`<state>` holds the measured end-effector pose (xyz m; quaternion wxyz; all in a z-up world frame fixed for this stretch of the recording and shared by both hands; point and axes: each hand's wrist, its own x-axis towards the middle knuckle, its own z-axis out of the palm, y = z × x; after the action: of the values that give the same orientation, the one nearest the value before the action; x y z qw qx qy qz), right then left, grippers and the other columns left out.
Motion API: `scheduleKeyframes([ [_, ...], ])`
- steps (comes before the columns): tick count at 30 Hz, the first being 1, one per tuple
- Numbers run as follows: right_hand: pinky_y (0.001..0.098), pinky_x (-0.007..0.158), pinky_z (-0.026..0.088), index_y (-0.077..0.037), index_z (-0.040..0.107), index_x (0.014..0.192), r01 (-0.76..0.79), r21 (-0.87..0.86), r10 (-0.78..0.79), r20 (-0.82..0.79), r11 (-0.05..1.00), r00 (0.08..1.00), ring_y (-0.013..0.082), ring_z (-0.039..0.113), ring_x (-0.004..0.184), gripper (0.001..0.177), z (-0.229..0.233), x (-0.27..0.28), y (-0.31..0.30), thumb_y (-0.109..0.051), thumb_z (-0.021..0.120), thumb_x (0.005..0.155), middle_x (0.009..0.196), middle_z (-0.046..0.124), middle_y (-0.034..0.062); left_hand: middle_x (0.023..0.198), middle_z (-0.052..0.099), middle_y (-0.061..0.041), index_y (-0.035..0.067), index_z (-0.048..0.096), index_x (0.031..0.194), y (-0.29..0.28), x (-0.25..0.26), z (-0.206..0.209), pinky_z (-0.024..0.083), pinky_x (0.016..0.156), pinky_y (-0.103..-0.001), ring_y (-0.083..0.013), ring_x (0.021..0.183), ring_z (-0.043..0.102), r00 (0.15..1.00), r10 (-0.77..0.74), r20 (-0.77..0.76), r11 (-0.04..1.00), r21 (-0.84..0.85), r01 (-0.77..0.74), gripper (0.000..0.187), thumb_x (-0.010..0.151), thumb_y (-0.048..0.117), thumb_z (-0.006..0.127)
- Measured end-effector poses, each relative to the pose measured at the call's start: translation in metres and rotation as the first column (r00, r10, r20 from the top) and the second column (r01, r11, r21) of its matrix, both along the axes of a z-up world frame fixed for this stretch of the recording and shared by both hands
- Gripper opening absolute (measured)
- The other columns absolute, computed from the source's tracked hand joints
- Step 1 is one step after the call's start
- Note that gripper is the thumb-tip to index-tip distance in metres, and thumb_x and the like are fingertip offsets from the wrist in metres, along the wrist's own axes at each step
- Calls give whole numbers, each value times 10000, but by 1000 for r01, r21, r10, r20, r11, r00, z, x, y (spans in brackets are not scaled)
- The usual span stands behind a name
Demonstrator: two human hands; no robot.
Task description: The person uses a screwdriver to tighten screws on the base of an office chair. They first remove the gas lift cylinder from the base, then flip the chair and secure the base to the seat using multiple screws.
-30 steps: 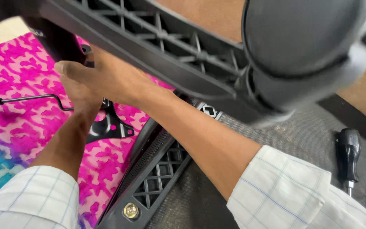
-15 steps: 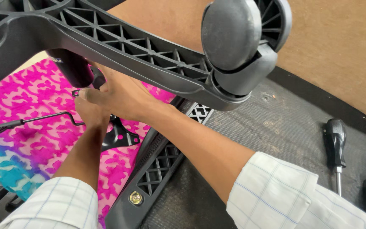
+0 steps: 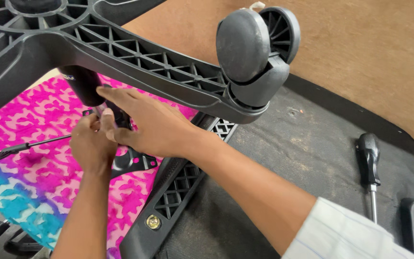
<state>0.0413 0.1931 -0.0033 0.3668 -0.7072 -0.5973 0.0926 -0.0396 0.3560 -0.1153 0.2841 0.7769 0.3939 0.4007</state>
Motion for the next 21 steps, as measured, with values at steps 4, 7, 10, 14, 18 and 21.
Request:
scheduleKeyframes([
  [4,480,1116,472,-59,477,1490,42,42,-46,91,998,995,383,507,1411,650,8,-11,-55,-382,668,960,1544,484,184,903,753,-163,20,772,1062,-37,-26,36,523,777,-383,-272,824,719,993,-92,-76,952,-300,65,466,1016,457,617],
  [7,516,1106,430,-47,542,1439,194,36,-197,214,980,957,428,454,1391,565,12,-19,-92,-368,666,991,1541,449,227,940,773,-109,9,755,1053,-71,-29,58,555,746,-314,-192,836,745,965,-256,50,796,-556,240,490,979,462,580],
  [10,515,1091,421,-46,566,1396,311,1,-302,241,950,922,413,465,1348,551,12,-27,-121,-352,664,949,1499,480,207,964,784,-110,9,767,1069,-100,-27,72,570,753,-303,-187,852,744,916,-399,43,665,-674,322,508,961,460,558],
  [14,502,1122,409,-28,583,1349,356,47,-357,234,933,904,402,447,1393,504,9,-36,-153,-319,664,946,1498,485,209,989,786,-133,23,779,1124,-125,-22,90,551,811,-327,-205,874,755,791,-600,-118,698,-560,446,523,932,480,613],
  [18,514,1137,359,-11,577,1375,398,43,-398,200,916,895,418,429,1389,533,4,-48,-182,-305,667,940,1525,457,220,1076,745,-104,88,689,1299,-133,-22,115,575,862,-354,-230,962,719,627,-732,-265,664,-482,571,689,820,583,691],
  [21,521,1163,326,-9,601,1341,402,21,-396,234,915,888,408,427,1404,501,1,-53,-195,-308,673,946,1498,489,212,1212,726,-154,110,561,1410,-146,-23,123,534,973,-392,-276,1129,709,423,-680,-599,719,-432,544,835,766,616,724],
])
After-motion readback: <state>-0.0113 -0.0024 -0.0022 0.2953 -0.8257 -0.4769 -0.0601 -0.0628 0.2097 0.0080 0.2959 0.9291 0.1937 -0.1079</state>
